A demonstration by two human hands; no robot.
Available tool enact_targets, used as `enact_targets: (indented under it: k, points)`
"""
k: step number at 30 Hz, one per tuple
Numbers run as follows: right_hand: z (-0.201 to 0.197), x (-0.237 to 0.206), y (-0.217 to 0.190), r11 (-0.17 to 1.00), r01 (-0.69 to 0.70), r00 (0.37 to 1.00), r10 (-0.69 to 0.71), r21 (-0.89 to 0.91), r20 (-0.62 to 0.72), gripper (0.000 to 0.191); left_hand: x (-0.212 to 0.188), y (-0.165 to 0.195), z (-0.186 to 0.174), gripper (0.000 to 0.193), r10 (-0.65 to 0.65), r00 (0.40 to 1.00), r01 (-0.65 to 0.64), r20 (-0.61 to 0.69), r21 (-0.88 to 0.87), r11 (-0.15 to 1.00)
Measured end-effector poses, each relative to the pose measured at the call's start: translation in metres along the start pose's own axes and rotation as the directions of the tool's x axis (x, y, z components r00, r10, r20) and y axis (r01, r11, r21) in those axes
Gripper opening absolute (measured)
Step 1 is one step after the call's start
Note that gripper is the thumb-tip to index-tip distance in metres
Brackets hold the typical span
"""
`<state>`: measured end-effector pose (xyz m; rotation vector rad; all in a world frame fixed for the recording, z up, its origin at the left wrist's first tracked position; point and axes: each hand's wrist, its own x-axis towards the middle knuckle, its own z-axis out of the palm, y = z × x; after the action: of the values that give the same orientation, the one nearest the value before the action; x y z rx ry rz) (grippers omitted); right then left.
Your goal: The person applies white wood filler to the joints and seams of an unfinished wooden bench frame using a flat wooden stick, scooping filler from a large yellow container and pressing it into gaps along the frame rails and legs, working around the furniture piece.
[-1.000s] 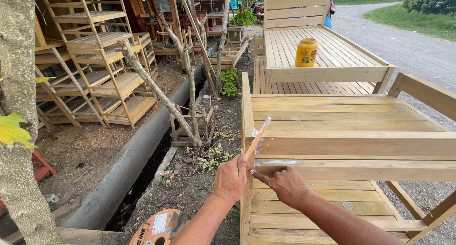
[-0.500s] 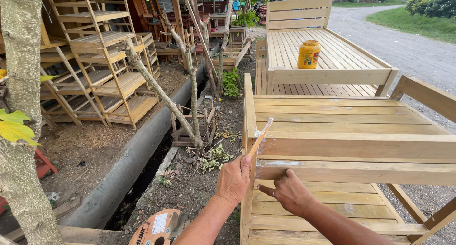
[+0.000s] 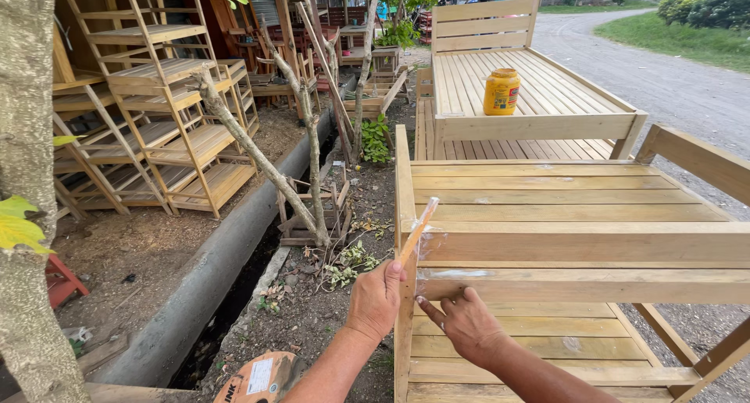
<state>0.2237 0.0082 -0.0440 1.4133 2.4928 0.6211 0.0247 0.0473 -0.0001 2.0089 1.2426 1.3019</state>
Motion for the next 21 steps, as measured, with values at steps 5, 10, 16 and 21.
enact_targets:
  k: [5,10,16,21]
  points:
    - [-0.004,0.015,-0.012,0.999,-0.012,0.999,0.010,0.052,0.047,0.066,0.003,0.000,-0.002,0.052,0.050,0.997,-0.053,-0.052,-0.043,0.998]
    - [-0.013,0.011,-0.004,0.974,0.028,0.959,0.038,0.225,-0.282,0.062,0.004,0.000,-0.012,0.051,0.060,0.997,-0.065,-0.056,-0.086,0.994]
    - [-0.059,0.013,0.022,0.930,-0.153,0.841,0.300,0.333,-0.451,0.077,0.010,0.001,-0.015,0.052,0.159,0.978,-0.177,-0.134,-0.138,0.974]
    - [-0.074,0.012,0.031,0.955,-0.262,0.868,0.296,0.138,-0.398,0.077,0.010,0.002,-0.010,0.053,0.160,0.980,-0.174,-0.120,-0.119,0.978]
